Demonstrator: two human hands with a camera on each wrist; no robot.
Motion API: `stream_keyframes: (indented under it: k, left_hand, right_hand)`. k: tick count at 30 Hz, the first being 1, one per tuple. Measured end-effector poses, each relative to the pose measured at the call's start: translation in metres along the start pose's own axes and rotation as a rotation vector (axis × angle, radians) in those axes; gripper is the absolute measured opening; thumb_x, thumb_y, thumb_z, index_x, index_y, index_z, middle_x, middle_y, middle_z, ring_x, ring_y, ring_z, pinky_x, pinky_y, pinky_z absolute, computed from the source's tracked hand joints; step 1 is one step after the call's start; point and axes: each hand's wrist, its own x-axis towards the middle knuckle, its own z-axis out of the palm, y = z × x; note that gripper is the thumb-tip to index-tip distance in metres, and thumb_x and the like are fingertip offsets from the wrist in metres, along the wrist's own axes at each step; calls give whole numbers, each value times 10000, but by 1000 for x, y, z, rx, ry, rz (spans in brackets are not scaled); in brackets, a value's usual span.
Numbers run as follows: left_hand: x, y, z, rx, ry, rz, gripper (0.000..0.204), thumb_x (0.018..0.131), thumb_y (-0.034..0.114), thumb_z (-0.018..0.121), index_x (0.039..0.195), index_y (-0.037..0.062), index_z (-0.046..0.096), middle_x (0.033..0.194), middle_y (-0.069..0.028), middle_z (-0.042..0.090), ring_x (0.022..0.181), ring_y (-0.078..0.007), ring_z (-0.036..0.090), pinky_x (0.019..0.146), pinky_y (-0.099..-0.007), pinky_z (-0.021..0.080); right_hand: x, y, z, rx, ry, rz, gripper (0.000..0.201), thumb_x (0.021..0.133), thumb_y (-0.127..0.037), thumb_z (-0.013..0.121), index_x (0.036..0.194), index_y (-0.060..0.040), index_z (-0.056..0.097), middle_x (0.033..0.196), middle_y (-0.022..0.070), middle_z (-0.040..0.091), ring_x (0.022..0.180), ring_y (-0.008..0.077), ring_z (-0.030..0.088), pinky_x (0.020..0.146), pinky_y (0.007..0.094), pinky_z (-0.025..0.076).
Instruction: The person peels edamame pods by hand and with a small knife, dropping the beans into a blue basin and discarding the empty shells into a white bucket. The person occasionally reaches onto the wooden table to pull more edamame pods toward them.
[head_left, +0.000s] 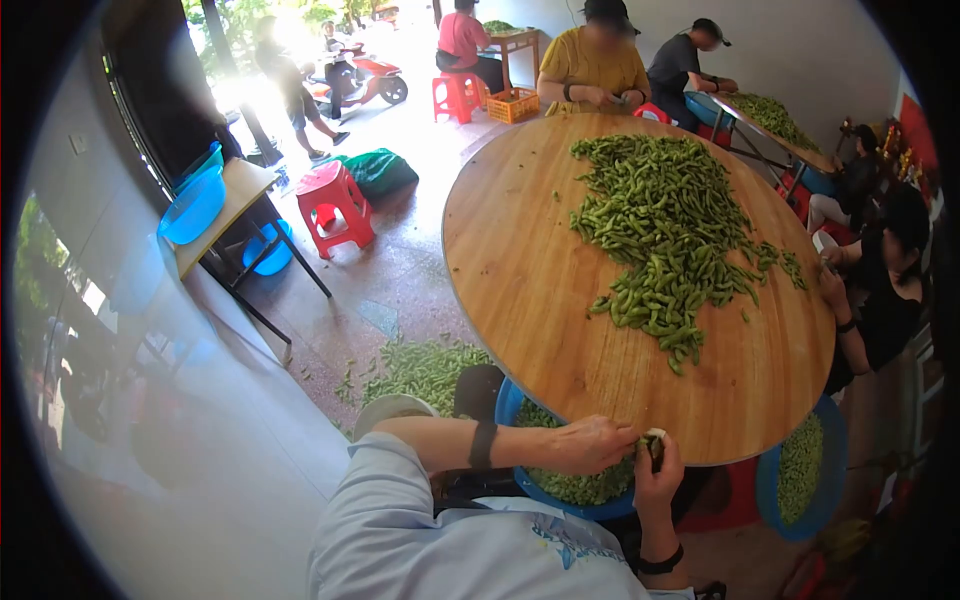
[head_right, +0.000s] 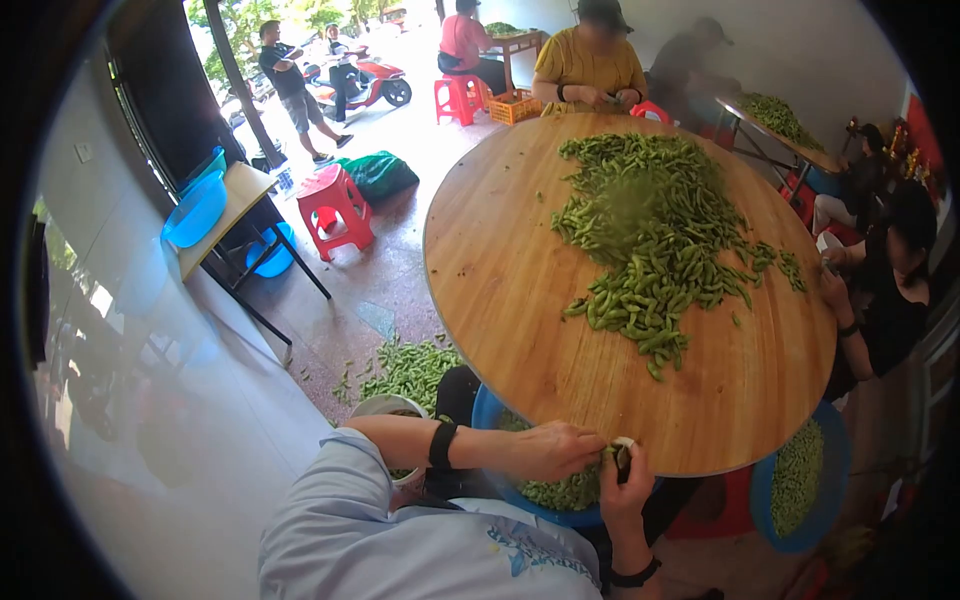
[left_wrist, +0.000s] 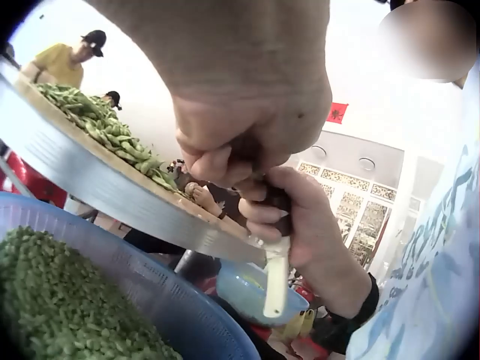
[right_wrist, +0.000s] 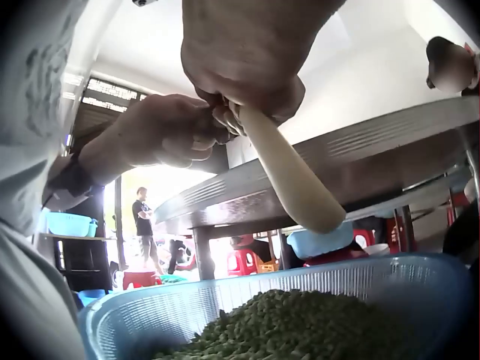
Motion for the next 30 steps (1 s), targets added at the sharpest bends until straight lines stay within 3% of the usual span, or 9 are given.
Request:
stream_keyframes:
  k: [2,3,9,12,16,18,24,26,30]
  left_hand:
    - [-6,-6,12,-63,-27,-46,158,864,101,545,944,-29,503,781,-202,542,716,-417,567,598,-467,452]
    - [-7,1,9,-54,-9,-55,146,856,97,550,917,-24,494,767,-200,544,695,-418,568,590,-471,452]
    - [-14,-1,19,-114,-3,-118,110,822,75,539,842,-29,511,733,-206,559,673,-414,565,587,-466,452]
    - [-20,5,21,-202,-6,-278,103,793,54,529,851,-31,533,744,-213,581,704,-410,576,609,-451,460]
    - [-25,-11,44,-224,45,-259,144,759,20,522,895,-18,552,762,-224,589,753,-411,588,638,-439,466]
    - [-27,-10,60,-273,293,-204,183,723,-15,505,899,-12,558,761,-231,583,785,-415,591,663,-431,471]
    - [-31,4,30,-311,-56,-217,377,723,-34,516,1098,4,538,892,-238,610,884,-405,607,707,-416,485]
    - [-32,8,30,-325,194,-251,314,749,2,582,1060,-3,543,928,-218,604,867,-412,593,694,-436,486]
    - [-37,9,1,-222,77,-215,261,777,55,645,1024,12,571,905,-160,609,815,-328,625,655,-365,499]
  right_hand:
    - [3,-19,2,-249,25,-352,198,811,-13,592,1003,17,551,671,62,516,575,116,522,519,261,427]
    - [0,-16,-1,-283,-40,-233,240,765,-41,650,983,-4,558,693,109,533,590,186,545,561,300,454]
    - [-1,-8,-1,-365,-103,-324,222,710,-5,637,914,-4,549,694,152,559,587,305,584,526,354,458]
    - [-8,-15,-2,-361,-181,-283,224,701,0,627,909,-1,544,697,164,552,598,335,581,527,381,457]
    - [-14,-13,3,-401,-224,-358,228,702,-4,624,915,3,541,692,167,545,606,353,576,537,401,462]
    - [-13,-24,6,-484,-217,-499,221,705,2,619,913,3,545,688,170,545,613,367,574,547,415,468]
    - [-14,-16,-13,-489,-165,-266,238,716,0,620,944,0,551,690,167,551,602,346,578,542,400,470]
    - [-13,-18,-15,-286,-203,-81,234,730,-13,636,950,2,557,693,164,554,595,301,589,538,360,468]
    - [-12,-26,-8,-209,-236,-93,217,747,-15,639,949,10,564,702,157,560,605,264,599,544,326,465]
